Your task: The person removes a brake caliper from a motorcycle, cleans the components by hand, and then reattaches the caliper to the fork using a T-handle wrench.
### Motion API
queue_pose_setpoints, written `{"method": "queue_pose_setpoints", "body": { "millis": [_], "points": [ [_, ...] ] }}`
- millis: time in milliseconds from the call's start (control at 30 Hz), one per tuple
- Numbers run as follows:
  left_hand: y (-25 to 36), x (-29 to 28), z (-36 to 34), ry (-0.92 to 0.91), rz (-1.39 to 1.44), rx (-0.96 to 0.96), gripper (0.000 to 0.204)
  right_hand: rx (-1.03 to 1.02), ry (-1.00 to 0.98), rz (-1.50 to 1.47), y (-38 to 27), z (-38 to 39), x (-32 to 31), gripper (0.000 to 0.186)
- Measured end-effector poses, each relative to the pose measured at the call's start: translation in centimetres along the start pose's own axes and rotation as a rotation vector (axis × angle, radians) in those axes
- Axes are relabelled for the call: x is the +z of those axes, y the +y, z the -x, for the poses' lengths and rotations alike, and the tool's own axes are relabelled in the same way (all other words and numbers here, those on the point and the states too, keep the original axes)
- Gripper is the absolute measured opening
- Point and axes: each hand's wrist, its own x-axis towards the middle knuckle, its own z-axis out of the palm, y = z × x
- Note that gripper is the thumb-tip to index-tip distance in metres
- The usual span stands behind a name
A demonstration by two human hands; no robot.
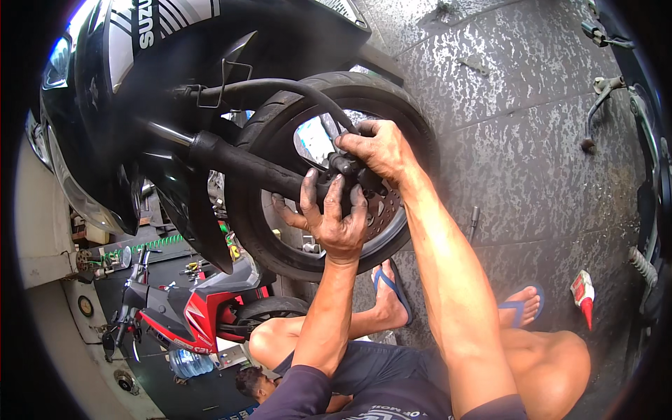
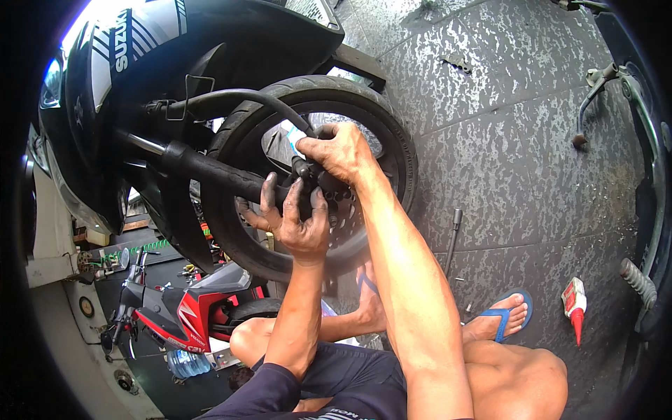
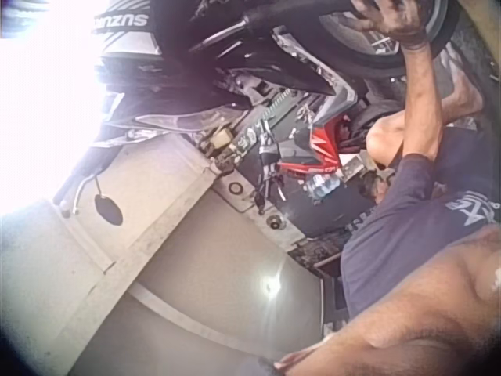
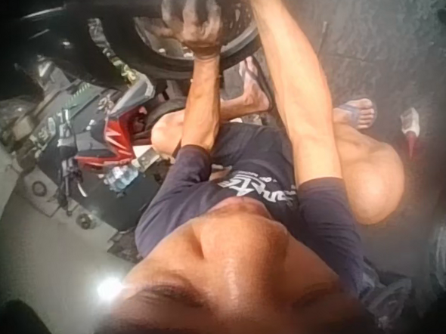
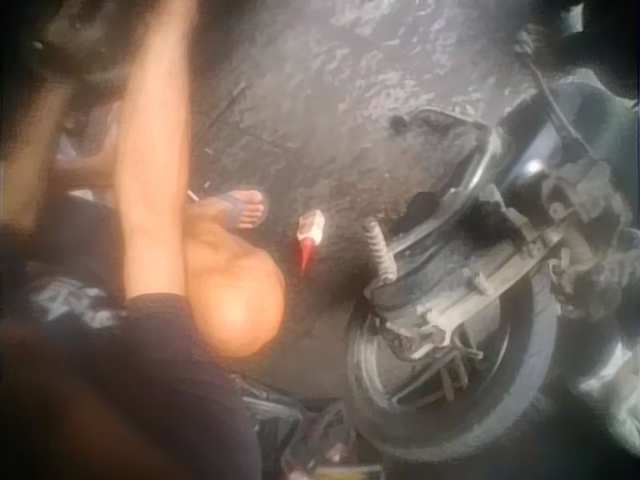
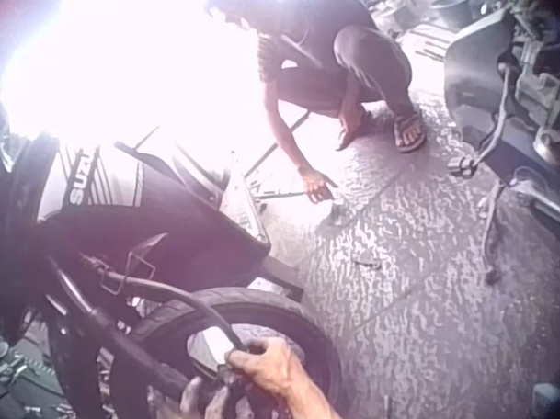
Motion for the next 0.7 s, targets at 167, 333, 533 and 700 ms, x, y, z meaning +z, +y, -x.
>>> {"method": "queue_pose_setpoints", "body": {
  "millis": [167,333,533,700],
  "points": [
    [-0.2,-0.1,0.0,-0.003,-0.025,0.007,0.026,0.0,-0.012,0.04,-0.2,0.0,-0.1,0.039],
    [-0.3,0.0,0.5,-0.031,0.059,-0.074,0.039,-0.141,0.011,0.181,0.5,-0.9,-0.7,0.041],
    [4.5,-3.5,8.6,-0.013,0.51,-0.472,0.029,0.071,-0.128,-0.102,-0.6,-0.3,-0.3,0.021],
    [12.7,-2.2,25.3,-0.795,0.728,-0.864,0.023,0.094,-0.205,-0.284,-1.7,0.3,0.7,0.02]
  ]
}}
